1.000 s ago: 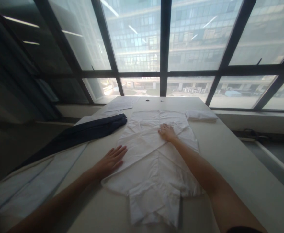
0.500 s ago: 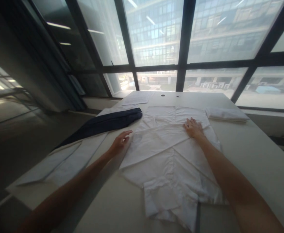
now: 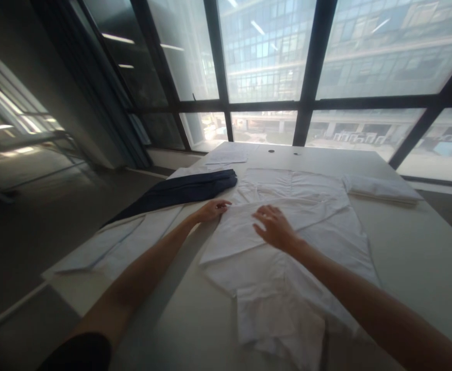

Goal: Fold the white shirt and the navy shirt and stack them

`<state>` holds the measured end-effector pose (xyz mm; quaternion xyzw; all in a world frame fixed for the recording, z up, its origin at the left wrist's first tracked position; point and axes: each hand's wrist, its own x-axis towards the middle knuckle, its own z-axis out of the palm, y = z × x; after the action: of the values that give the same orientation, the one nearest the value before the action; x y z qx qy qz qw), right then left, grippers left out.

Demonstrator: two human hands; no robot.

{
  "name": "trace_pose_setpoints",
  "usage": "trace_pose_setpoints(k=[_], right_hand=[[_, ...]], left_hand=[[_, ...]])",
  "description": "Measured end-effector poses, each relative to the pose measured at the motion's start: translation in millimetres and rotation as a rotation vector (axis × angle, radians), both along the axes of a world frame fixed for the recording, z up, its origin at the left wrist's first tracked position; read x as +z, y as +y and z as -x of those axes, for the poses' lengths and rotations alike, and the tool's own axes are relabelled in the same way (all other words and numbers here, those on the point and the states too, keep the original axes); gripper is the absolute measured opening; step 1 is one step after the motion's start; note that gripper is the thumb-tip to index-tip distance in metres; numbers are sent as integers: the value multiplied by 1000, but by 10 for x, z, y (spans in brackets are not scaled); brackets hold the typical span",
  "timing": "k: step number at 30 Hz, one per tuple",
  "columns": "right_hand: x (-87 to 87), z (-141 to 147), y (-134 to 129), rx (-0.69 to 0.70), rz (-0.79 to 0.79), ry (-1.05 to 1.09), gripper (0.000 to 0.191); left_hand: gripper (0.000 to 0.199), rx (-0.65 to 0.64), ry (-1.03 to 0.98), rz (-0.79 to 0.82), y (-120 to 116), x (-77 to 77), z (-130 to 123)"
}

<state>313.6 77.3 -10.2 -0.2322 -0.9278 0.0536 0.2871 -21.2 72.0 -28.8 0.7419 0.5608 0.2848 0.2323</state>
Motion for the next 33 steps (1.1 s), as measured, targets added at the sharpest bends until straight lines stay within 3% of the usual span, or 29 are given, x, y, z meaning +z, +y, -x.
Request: trace_pose_setpoints(k=[3,5,7,10,18,23,25,28,33], right_hand=[[157,586,-826,309,-145,-186,21],[161,883,-1193,371,-213,-268,14],[105,1083,-1383,338,-250,-336,8],[-4,1207,-1448,311,-273,-382,10],[-100,1143,-1385,393,-237,-384,9],[-25,1134,-1303,448,-11,-260,17],[20,1134,-1169,346,121,-121,22],[24,1099,-791,61,195,41,24],[-233,845,-46,-281,186,-221,49]], left_hand=[[42,-10,-30,-43,-34,-26,14],[40,5,-39,-68,-56,-40,-1],[38,27,-49,-80,-64,-56,-19],[37,71,-68,-96,-42,-85,-29],[27,171,4,-122,56,-88,-46],[34,112,267,-296,-176,-39,-325],[38,32,441,-245,-314,-73,-461],[54,-29,627,-109,-486,-143,-566],[59,-4,663,3,-623,-144,-465]])
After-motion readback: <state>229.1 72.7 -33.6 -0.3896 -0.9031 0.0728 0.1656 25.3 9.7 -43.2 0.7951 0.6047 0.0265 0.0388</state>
